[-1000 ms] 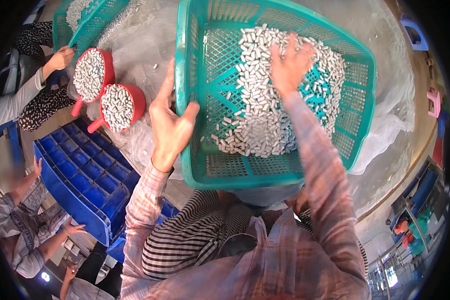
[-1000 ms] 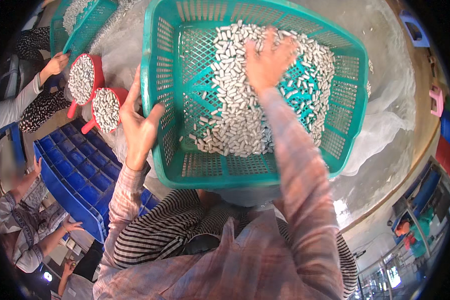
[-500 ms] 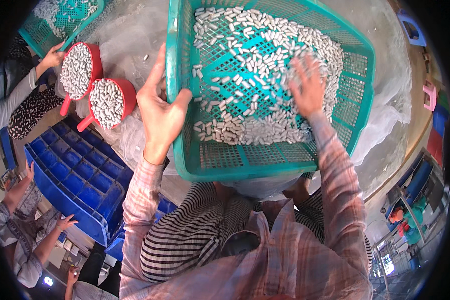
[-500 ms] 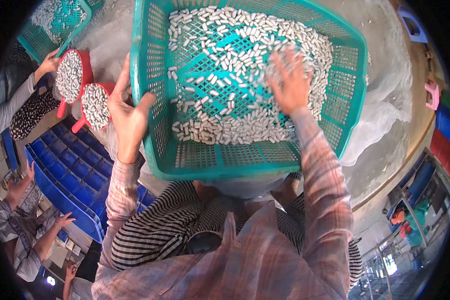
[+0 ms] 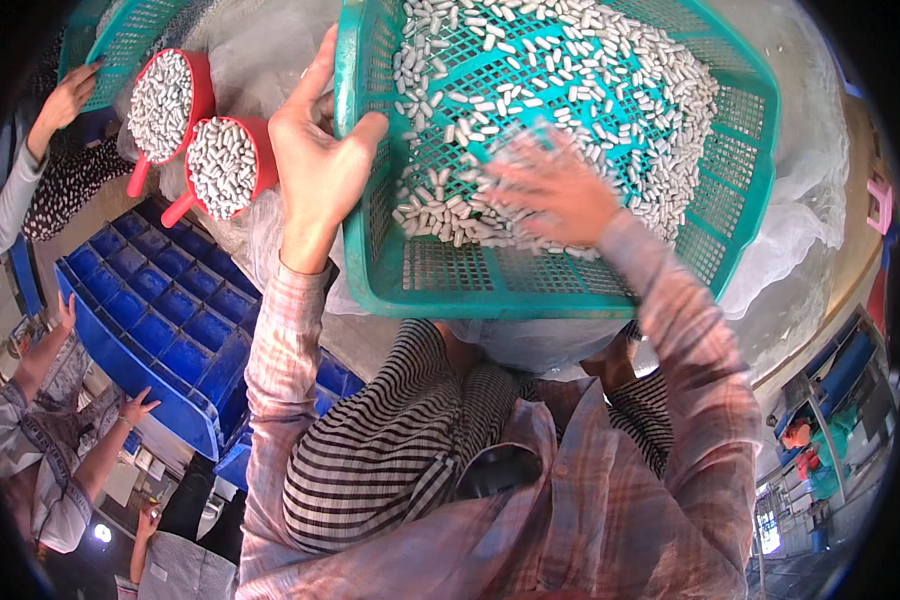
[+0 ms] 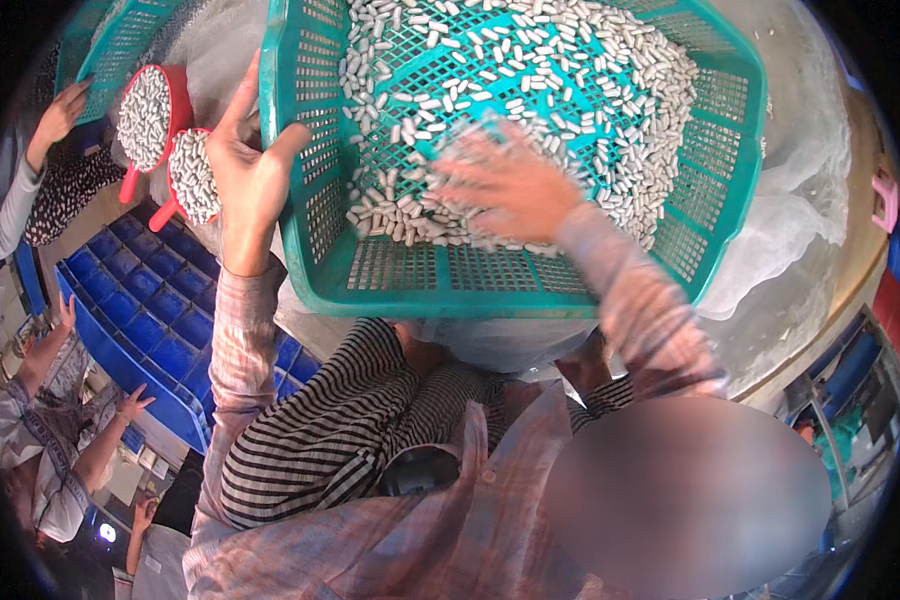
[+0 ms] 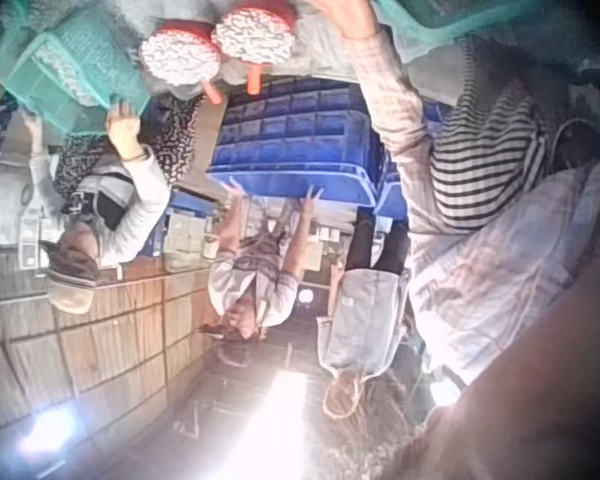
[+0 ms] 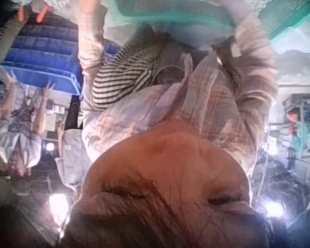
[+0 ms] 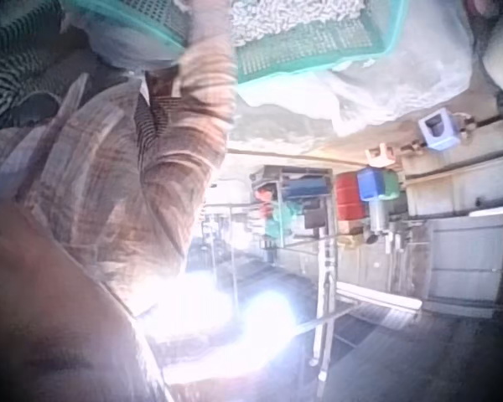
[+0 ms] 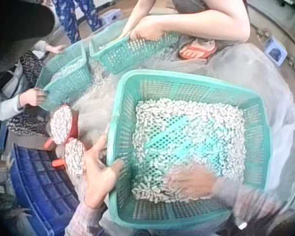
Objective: The person sits and sorts small white capsule-like items in a green basket by hand, moving them around and occasionally transferring them into a red scoop. The person continues this repetitive sorting process throughout the clip.
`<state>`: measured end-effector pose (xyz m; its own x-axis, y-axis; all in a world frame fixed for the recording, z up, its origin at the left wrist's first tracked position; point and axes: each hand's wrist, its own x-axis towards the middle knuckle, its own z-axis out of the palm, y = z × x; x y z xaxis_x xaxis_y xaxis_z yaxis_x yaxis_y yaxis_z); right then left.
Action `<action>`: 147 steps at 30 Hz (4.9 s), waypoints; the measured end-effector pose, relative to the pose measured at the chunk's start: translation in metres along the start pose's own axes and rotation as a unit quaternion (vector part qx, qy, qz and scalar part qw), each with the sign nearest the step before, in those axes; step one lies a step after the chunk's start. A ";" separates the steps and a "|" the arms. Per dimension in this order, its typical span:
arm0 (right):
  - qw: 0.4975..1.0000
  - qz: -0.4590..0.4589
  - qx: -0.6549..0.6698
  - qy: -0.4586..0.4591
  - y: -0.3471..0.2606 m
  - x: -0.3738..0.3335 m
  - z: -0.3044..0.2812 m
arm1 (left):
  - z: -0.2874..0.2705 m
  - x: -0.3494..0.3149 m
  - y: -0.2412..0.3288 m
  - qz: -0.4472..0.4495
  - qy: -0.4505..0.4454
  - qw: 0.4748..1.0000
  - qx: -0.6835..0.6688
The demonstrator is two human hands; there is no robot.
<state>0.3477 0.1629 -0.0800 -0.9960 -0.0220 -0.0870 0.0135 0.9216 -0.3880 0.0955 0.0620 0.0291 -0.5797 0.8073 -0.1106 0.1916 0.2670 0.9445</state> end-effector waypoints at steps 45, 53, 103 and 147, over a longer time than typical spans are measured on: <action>0.836 0.341 -0.080 0.423 0.078 0.099 -0.004 | 0.017 0.008 0.014 -0.016 -0.002 0.996 -0.084; 0.961 0.158 0.013 0.225 0.008 -0.063 -0.016 | -0.004 -0.031 0.030 0.053 0.038 0.997 -0.040; 0.810 0.395 -0.053 0.431 0.105 0.051 0.008 | -0.002 0.008 -0.003 0.012 0.008 0.997 -0.074; 0.716 0.406 -0.225 0.521 0.095 -0.116 -0.067 | -0.036 -0.012 -0.027 0.017 0.010 0.999 -0.048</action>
<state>0.4582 0.2791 -0.0457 -0.2051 0.6764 0.7074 0.8292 0.5041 -0.2416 0.0691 0.0263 0.0155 -0.5896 0.8044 -0.0735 0.1344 0.1874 0.9730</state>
